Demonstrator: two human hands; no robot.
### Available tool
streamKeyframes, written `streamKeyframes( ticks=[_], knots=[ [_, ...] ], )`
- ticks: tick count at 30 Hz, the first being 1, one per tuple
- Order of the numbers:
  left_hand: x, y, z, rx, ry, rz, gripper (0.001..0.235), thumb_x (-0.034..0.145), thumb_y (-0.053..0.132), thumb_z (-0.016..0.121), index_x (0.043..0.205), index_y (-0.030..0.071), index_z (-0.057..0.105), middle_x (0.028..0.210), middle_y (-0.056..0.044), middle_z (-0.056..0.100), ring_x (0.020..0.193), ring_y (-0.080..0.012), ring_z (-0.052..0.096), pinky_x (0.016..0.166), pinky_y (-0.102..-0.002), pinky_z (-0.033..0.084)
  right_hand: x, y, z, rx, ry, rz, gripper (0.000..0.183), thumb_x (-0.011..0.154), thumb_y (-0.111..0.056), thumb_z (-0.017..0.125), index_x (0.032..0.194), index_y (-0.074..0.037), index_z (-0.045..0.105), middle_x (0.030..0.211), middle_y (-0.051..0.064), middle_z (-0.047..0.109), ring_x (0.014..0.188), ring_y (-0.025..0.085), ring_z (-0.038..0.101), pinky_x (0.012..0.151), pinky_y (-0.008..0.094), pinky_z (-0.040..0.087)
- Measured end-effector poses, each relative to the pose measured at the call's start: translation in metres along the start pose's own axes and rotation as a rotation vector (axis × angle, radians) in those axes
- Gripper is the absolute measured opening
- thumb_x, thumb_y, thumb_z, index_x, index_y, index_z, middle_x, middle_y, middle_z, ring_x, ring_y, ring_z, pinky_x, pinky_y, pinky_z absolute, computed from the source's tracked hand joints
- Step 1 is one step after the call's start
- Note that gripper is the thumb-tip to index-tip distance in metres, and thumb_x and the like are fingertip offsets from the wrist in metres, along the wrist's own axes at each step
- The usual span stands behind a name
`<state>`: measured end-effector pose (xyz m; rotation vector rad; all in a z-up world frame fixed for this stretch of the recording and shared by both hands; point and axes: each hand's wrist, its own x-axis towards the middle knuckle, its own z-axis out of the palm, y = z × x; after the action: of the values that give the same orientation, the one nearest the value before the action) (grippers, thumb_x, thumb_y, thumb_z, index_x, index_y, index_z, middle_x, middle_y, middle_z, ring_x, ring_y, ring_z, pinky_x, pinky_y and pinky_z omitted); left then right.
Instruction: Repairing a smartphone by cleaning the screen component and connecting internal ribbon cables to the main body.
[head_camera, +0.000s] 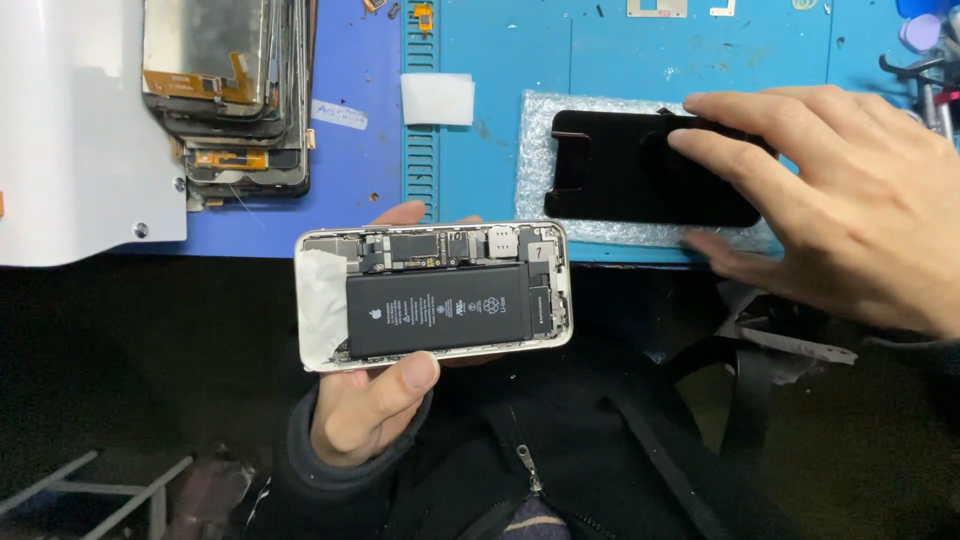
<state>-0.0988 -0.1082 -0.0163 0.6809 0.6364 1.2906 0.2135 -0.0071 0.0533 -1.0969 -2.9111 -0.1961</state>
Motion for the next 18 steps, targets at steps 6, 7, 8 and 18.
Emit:
streamKeyframes(
  ticks=[6,7,8,18],
  knots=[
    [-0.002,0.001,-0.001,0.023,0.004,0.002,0.092,0.088,0.009,0.075,0.161,-0.004,0.021,0.162,-0.027,0.037,0.153,-0.0406,0.044,0.131,-0.056,0.038,0.006,-0.010,-0.004,-0.079,-0.036,0.037,0.069,0.071,-0.034,0.081,0.132,-0.007,0.062,0.139,0.008,0.062,0.118,0.027,0.063,0.094,0.039,0.053],
    [-0.002,0.001,-0.001,0.032,0.010,0.007,0.092,0.088,0.009,0.075,0.161,-0.004,0.021,0.162,-0.027,0.037,0.153,-0.0405,0.044,0.130,-0.056,0.038,0.008,-0.011,-0.005,-0.109,-0.064,0.055,0.070,0.071,-0.034,0.080,0.132,-0.008,0.062,0.139,0.008,0.062,0.118,0.027,0.063,0.095,0.039,0.054],
    [-0.001,0.001,-0.001,0.031,0.012,0.008,0.092,0.088,0.009,0.075,0.161,-0.004,0.021,0.162,-0.027,0.037,0.153,-0.0405,0.044,0.130,-0.056,0.038,0.009,-0.012,-0.006,-0.109,-0.065,0.054,0.070,0.071,-0.034,0.080,0.132,-0.008,0.062,0.139,0.008,0.062,0.118,0.027,0.063,0.095,0.039,0.054],
    [-0.001,0.003,-0.010,0.069,-0.040,-0.063,0.091,0.089,0.011,0.074,0.162,-0.006,0.023,0.152,-0.028,0.049,0.139,-0.0333,0.050,0.125,-0.049,0.040,0.018,-0.023,-0.007,-0.134,-0.246,0.140,0.082,0.070,-0.037,0.080,0.141,-0.006,0.057,0.137,0.010,0.063,0.113,0.028,0.065,0.097,0.040,0.054]
  ],
)
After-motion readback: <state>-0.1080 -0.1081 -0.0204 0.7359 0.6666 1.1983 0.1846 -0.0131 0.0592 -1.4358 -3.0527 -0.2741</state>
